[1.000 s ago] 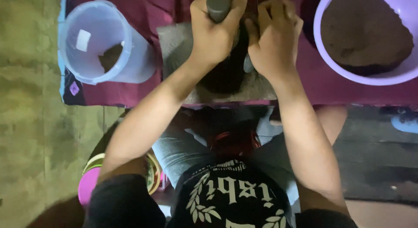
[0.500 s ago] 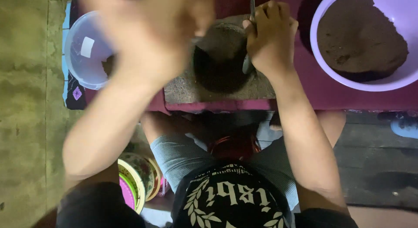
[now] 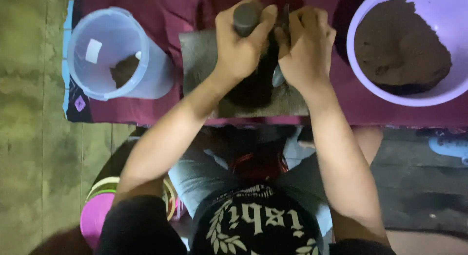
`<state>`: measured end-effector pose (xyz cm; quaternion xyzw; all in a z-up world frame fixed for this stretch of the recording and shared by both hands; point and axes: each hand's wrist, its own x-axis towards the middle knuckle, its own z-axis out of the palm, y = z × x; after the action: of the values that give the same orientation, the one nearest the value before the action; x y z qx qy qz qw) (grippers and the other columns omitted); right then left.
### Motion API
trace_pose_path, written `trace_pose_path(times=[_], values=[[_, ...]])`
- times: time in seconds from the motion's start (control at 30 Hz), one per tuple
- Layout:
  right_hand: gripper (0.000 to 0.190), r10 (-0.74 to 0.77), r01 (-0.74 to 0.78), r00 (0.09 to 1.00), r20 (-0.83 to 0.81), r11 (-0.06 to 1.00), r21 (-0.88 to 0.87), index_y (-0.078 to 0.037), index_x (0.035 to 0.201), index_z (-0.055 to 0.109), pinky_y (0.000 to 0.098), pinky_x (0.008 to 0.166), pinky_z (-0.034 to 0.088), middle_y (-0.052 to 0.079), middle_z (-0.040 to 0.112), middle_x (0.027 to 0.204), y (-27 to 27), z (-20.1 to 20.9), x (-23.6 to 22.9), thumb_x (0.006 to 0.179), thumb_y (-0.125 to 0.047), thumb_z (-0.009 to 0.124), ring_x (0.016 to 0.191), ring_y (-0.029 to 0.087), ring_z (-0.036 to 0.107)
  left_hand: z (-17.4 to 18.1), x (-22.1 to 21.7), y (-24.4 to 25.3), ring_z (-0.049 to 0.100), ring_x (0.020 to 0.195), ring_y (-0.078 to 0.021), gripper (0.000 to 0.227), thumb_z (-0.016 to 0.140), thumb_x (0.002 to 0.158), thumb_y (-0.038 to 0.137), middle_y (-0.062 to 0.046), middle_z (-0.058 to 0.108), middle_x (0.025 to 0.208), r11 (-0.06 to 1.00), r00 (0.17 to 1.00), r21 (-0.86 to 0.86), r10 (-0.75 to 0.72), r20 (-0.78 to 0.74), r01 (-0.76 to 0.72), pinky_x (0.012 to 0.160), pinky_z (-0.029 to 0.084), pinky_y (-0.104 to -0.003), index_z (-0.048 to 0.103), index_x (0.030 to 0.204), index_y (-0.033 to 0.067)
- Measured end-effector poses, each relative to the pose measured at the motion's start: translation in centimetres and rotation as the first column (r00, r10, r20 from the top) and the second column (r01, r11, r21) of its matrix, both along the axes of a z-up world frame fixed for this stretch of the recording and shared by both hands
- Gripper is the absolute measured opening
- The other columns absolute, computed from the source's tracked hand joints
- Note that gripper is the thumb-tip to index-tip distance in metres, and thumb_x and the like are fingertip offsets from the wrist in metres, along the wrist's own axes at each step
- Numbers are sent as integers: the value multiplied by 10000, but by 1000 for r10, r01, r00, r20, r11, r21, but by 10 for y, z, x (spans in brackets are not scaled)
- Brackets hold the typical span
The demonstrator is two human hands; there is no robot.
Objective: Grinding a dark brown substance into a fine powder using a stone mortar and pestle, then collecting it with a spoon.
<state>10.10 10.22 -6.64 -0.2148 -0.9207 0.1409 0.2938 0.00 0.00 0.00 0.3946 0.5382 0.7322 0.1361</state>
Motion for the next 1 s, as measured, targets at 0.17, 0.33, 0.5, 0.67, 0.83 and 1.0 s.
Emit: trace_pose_path(times=[0.17,0.33,0.5,0.67,0.83,1.0], values=[[109,-3,1,999,-43,998,-59,-31,954,590,520,769,375,117,572,1062,0,-1,-4,983,-118,531,1077,360,474,5,5,-6,291,609,-108,391,593,1012,181,23,330,657,993,969,-22,-115,-220,113,578,276,-302,364,700,121],[113,6,-7,1000,-12,998,-63,-18,973,587,501,828,374,106,554,1093,1,0,-2,985,-122,630,1125,327,466,71,16,-33,522,563,-163,271,597,1001,35,-48,528,658,993,955,90,-49,-291,79,558,446,-337,454,776,84],[175,11,-11,1000,-1,993,-116,17,973,614,554,874,364,108,554,1088,-1,5,-2,1028,-143,657,1147,339,463,103,28,-44,391,435,-251,486,491,1061,137,-131,345,544,987,944,145,-22,-329,73,487,320,-367,322,635,-23],[111,4,-8,999,-42,996,-89,-14,946,579,519,823,386,124,571,1061,-4,8,-1,964,-114,537,1064,343,483,-7,8,-18,327,585,-90,400,632,978,210,61,368,636,991,975,-136,-17,-220,-14,524,300,-286,366,686,148],[97,0,-3,999,-46,998,-69,-15,927,572,508,830,386,126,572,1055,-6,6,0,972,-92,535,1067,336,486,-3,9,-14,305,597,-93,405,613,986,153,45,335,643,999,976,-52,-22,-217,11,554,283,-286,342,686,136],[178,-13,13,1000,1,998,-62,-41,930,563,513,819,382,109,560,1079,-2,3,-1,1022,-193,574,1064,330,471,24,12,-23,386,550,-96,375,629,975,87,22,432,627,999,989,8,-33,-143,35,495,322,-280,411,671,111]])
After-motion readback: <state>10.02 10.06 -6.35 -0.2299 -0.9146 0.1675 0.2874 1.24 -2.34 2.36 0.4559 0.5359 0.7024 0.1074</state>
